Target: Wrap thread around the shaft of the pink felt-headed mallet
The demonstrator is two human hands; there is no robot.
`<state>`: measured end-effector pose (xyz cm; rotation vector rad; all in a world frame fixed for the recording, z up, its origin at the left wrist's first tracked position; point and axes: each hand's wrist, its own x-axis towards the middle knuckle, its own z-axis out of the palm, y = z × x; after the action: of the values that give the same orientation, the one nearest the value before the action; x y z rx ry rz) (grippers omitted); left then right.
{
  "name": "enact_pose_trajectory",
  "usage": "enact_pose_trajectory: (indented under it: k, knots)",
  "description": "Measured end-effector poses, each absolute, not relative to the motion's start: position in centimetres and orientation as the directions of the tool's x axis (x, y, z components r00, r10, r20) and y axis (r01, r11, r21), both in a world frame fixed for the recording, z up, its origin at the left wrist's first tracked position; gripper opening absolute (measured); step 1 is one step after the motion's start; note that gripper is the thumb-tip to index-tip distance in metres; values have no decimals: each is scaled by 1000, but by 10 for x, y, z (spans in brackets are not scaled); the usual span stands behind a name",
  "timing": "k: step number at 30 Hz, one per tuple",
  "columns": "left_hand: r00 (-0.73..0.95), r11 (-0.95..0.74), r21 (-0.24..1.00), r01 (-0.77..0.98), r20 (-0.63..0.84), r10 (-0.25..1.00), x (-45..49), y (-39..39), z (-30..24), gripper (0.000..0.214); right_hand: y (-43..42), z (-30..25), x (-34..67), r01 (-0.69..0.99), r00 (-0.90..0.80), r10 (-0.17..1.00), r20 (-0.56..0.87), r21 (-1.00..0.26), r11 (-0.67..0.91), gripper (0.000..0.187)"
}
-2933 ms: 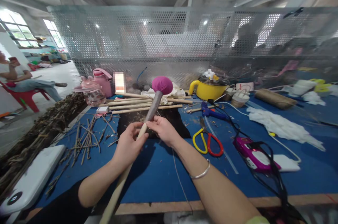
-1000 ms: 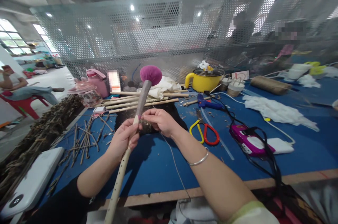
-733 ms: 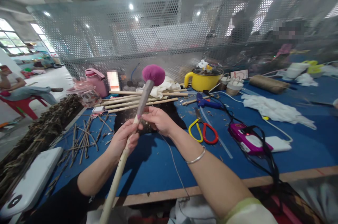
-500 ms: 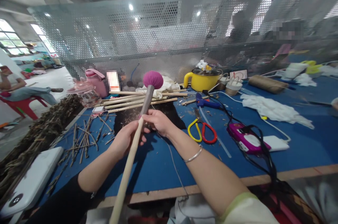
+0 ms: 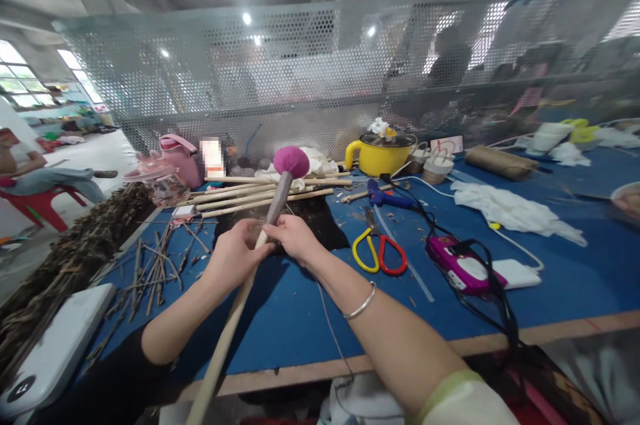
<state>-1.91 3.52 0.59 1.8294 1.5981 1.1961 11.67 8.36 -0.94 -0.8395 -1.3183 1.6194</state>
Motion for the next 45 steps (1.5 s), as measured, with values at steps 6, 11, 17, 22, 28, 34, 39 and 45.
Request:
enact_pose_trajectory:
  k: [6, 11, 17, 22, 28, 34, 39, 45]
  knots:
    - [36, -88, 931, 353, 81, 996, -24, 35, 2, 31, 83, -11, 118, -175, -414, 909, 49, -984, -27, 28]
    - [207, 151, 988, -22, -144, 968, -34, 39, 10, 34, 83, -4, 124, -89, -414, 909, 51, -996, 15, 24]
    - [259, 203, 945, -257, -135, 956, -33, 36, 10, 28, 83, 2, 124, -139, -477, 879, -13, -986, -90, 27]
    - [312, 274, 890, -363, -161, 936, -24, 31, 9, 20, 81, 4, 125, -188, -576, 816, -44, -965, -184, 28]
    - [18, 168, 979, -112, -167, 986, -11, 22, -2, 32, 84, -16, 114, -137, -418, 908, -42, -985, -109, 25]
    - [-47, -3, 999, 34, 5, 999, -12, 26, -14, 34, 82, -17, 109, -163, -443, 896, 23, -985, -55, 26]
    - [12, -11, 993, -118, 12, 1000, -13, 26, 2, 34, 80, 0, 121, -195, -562, 824, 76, -980, -43, 27]
    - [51, -10, 965, -262, 25, 998, -13, 24, 9, 35, 80, 9, 128, -186, -575, 815, 79, -982, -35, 26]
